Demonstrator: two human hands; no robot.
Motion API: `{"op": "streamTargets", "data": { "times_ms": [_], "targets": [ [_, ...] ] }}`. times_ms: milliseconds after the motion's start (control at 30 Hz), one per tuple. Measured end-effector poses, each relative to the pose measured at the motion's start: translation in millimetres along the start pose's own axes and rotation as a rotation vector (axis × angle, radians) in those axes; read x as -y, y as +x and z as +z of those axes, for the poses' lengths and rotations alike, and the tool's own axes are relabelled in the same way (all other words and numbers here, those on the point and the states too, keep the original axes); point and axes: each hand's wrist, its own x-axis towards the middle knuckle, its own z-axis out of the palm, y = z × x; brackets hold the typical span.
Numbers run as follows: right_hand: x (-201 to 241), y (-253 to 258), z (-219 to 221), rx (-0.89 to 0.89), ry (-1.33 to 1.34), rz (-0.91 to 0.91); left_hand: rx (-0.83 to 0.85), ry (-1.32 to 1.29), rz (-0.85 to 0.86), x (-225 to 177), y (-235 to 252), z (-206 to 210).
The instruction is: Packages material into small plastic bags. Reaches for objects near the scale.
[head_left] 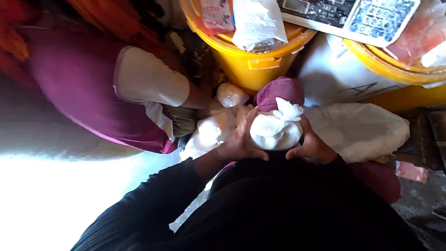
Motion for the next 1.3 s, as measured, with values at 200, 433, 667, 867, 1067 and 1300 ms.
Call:
{"op": "streamTargets", "data": {
  "times_ms": [200, 433, 667, 867, 1067, 1300],
  "targets": [
    [36, 11, 21, -0.304, 0.257, 0.277, -0.044, -0.216, -0.515, -43, 41, -6],
    [59, -5, 32, -0.315, 0.467, 0.711, 0.124, -0.474, -0.910, -66, 39, -12],
    [57, -23, 25, -0.307, 0.735, 0.411, 0.170, -0.730, -0.582, -86, 29, -28],
    [53, -20, 33, -0.269, 0.938, -0.033, 0.054, -1.118, -0.157, -48, 25, 0],
    [34, -27, 42, -0.224, 0.679, 0.021, -0.221, -1.103, -0.411, -64, 43, 19],
    [35, -6, 9, -0.153, 0.556, -0.001, 0.167, -0.736, -0.148, -48, 48, -44]
  ]
}}
